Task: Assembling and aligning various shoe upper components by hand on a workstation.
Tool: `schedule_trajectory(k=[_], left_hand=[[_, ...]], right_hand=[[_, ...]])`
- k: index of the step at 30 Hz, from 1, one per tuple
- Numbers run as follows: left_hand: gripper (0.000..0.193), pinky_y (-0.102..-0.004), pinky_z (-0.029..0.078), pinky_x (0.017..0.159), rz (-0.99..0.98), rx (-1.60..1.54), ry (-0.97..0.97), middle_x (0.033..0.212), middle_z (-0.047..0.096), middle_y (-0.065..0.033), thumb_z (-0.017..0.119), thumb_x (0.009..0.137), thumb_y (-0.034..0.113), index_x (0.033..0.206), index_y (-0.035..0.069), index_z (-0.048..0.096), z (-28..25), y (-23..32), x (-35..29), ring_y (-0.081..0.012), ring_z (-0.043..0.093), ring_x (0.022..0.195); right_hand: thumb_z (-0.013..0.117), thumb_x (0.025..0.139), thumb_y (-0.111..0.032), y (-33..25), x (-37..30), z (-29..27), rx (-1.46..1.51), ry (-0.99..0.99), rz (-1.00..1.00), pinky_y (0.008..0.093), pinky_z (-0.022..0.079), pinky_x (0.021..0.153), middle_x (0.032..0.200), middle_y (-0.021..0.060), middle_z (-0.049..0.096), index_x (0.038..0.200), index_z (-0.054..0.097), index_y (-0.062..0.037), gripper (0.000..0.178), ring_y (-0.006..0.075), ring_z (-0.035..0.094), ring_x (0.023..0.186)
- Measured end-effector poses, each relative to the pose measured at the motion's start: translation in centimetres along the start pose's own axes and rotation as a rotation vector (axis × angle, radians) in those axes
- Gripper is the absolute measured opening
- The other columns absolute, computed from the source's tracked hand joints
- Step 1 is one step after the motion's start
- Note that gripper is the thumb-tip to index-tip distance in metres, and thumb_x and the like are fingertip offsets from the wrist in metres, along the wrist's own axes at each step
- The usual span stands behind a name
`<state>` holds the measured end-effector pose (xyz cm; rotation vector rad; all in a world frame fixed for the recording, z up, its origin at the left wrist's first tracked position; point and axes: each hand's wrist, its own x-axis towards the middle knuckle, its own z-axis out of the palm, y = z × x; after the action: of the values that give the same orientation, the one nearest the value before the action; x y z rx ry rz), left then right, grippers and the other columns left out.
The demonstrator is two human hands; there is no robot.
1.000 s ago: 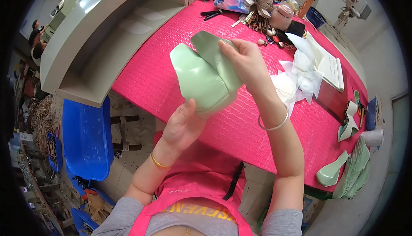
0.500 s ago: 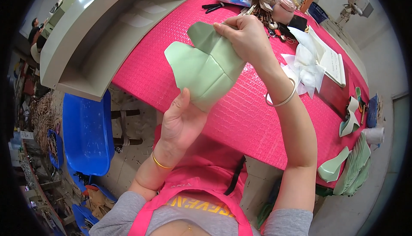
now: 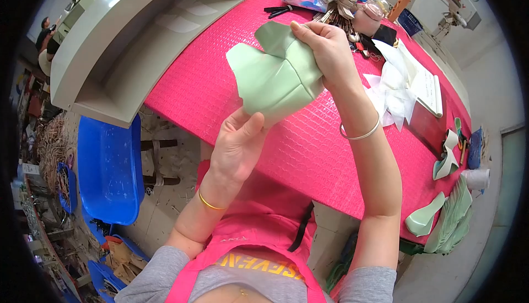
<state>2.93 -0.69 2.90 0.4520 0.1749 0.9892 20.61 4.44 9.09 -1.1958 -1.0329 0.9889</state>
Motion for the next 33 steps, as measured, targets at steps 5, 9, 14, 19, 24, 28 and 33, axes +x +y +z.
schedule_trajectory(k=[5, 9, 14, 19, 24, 28, 33], left_hand=[[0.02, -0.024, 0.042, 0.083, 0.129, 0.064, -0.053, 0.094, 0.063, -0.0061, 0.06, 0.079, 0.0, 0.099, -0.002, 0.061, 0.3, 0.2, -0.2, -0.0111, 0.056, 0.088], [0.02, -0.0227, 0.043, 0.08, 0.207, 0.186, -0.088, 0.093, 0.063, -0.0072, 0.06, 0.079, -0.002, 0.098, -0.004, 0.06, 0.3, 0.3, 0.1, -0.0112, 0.057, 0.086], [0.014, -0.0234, 0.045, 0.076, 0.126, 0.224, -0.087, 0.089, 0.063, -0.0074, 0.057, 0.083, 0.006, 0.092, -0.003, 0.062, -1.3, 0.7, -0.4, -0.0109, 0.057, 0.081], [0.037, -0.0259, 0.045, 0.076, -0.201, -0.055, -0.034, 0.106, 0.056, -0.0048, 0.059, 0.084, 0.021, 0.114, 0.003, 0.048, -1.3, 1.3, 0.0, -0.0126, 0.055, 0.091], [0.05, -0.0329, 0.037, 0.091, -0.143, -0.052, -0.121, 0.115, 0.05, -0.0036, 0.06, 0.082, 0.023, 0.124, 0.006, 0.038, -1.4, 0.8, -0.5, -0.0158, 0.048, 0.106], [0.042, -0.0297, 0.037, 0.092, -0.074, -0.102, -0.002, 0.11, 0.053, -0.0025, 0.061, 0.08, 0.01, 0.118, 0.005, 0.044, 0.0, 0.6, -1.4, -0.0138, 0.049, 0.105], [0.046, -0.0348, 0.033, 0.098, -0.025, -0.055, 0.081, 0.118, 0.05, -0.0046, 0.06, 0.082, 0.017, 0.123, 0.005, 0.041, 0.2, 0.8, -1.7, -0.0183, 0.046, 0.11]], right_hand=[[0.063, 0.08, -0.02, 0.6, 1.0, 0.1, -0.146, -0.013, -0.005, 0.018, 0.039, 0.047, 0.064, 0.0017, 0.06, 0.079, 0.063, 0.003, 0.023, 0.0042, 0.051, 0.051], [0.065, 0.078, -0.02, 0.9, 2.0, -0.4, -0.189, -0.033, -0.006, 0.019, 0.04, 0.047, 0.064, 0.0017, 0.06, 0.078, 0.064, 0.0027, 0.023, 0.0046, 0.051, 0.051], [0.063, 0.08, -0.02, 0.9, 1.8, 0.6, -0.212, -0.107, 0.026, 0.0172, 0.041, 0.048, 0.067, -0.0003, 0.06, 0.079, 0.063, -0.0001, 0.02, 0.0034, 0.053, 0.054], [0.064, 0.079, -0.024, -0.9, 0.0, 3.4, -0.219, -0.194, -0.044, 0.0201, 0.041, 0.048, 0.065, 0.0007, 0.06, 0.078, 0.064, 0.002, 0.026, 0.005, 0.052, 0.054], [0.062, 0.077, -0.022, -0.7, -0.1, 4.5, -0.462, -0.139, -0.164, 0.0263, 0.045, 0.053, 0.062, 0.0092, 0.061, 0.081, 0.063, 0.0056, 0.028, 0.0094, 0.054, 0.055], [0.062, 0.077, -0.023, -0.8, -0.1, 4.4, -0.508, -0.128, -0.165, 0.0268, 0.045, 0.053, 0.061, 0.0102, 0.061, 0.079, 0.063, 0.0057, 0.029, 0.0101, 0.055, 0.054], [0.063, 0.076, -0.023, -1.2, 0.2, 4.3, -0.563, -0.134, -0.175, 0.0272, 0.045, 0.052, 0.06, 0.0106, 0.06, 0.078, 0.063, 0.0059, 0.029, 0.0109, 0.056, 0.054]])
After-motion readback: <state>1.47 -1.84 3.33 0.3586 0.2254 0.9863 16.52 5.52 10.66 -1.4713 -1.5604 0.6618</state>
